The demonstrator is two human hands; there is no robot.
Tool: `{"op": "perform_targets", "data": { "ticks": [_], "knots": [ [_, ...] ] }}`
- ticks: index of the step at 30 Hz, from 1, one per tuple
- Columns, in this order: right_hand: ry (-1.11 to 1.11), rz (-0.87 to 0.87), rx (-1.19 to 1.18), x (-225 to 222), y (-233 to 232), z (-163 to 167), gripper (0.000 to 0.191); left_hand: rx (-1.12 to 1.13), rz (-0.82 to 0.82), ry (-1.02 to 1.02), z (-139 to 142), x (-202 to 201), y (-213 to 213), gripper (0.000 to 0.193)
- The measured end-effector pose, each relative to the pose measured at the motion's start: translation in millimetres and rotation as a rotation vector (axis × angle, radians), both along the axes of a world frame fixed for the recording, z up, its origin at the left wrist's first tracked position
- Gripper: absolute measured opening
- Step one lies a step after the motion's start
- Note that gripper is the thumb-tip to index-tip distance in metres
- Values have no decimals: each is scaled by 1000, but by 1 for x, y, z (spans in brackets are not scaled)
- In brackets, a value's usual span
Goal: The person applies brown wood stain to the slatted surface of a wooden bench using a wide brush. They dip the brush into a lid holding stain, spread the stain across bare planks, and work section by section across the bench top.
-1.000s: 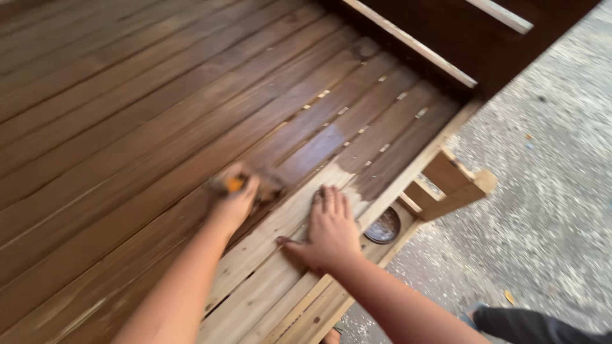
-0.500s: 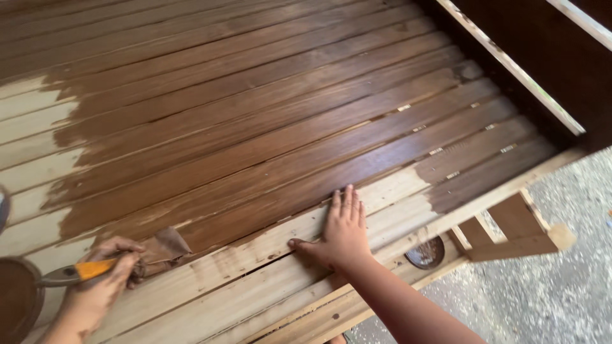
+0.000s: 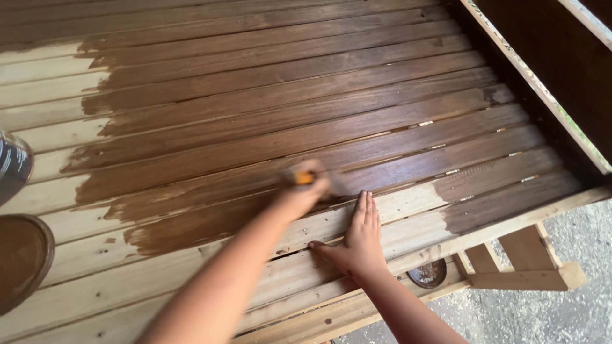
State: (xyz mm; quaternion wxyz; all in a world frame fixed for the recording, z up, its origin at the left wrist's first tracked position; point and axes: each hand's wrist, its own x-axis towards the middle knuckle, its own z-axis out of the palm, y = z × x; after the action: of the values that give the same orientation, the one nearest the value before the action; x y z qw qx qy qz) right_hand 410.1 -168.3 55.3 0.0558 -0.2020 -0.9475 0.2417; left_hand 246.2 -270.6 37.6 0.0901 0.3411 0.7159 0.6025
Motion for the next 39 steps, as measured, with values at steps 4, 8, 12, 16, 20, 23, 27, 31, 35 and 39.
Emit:
{"op": "perform_targets", "data": {
  "ticks": [4,8,12,16,20,23,27,31,35,39],
  "knots": [
    [101,-24,-36,1,4,-16,153,-226,137,-29,20,14,63,10],
    [240,37,-41,0,8,-20,157,-186,86,29,16,17,22,12],
    [144,50,-49,-8,-3,-13,161,-429,-12,-309,6,12,-94,6],
    [132,177,-51,-21,-39,-4,161,-331,281,-28,6,11,-270,14],
    [121,291,-112,-26,-85,2,159,-374,385,-125,16,14,-394,21],
    [51,318,-108,-29,-104,3,160,-354,415,-382,10,19,-389,25],
    [173,329,-62,-36,-112,-1,159,-227,157,-50,3,11,-281,20],
    [213,297,-47,-39,-127,-5,158,-250,34,53,11,11,-198,15],
    [222,276,-44,-45,-149,-2,158,-381,55,47,23,8,-245,12],
    [162,232,-65,-50,-166,6,157,-490,133,-246,42,-9,-375,25]
  ]
}}
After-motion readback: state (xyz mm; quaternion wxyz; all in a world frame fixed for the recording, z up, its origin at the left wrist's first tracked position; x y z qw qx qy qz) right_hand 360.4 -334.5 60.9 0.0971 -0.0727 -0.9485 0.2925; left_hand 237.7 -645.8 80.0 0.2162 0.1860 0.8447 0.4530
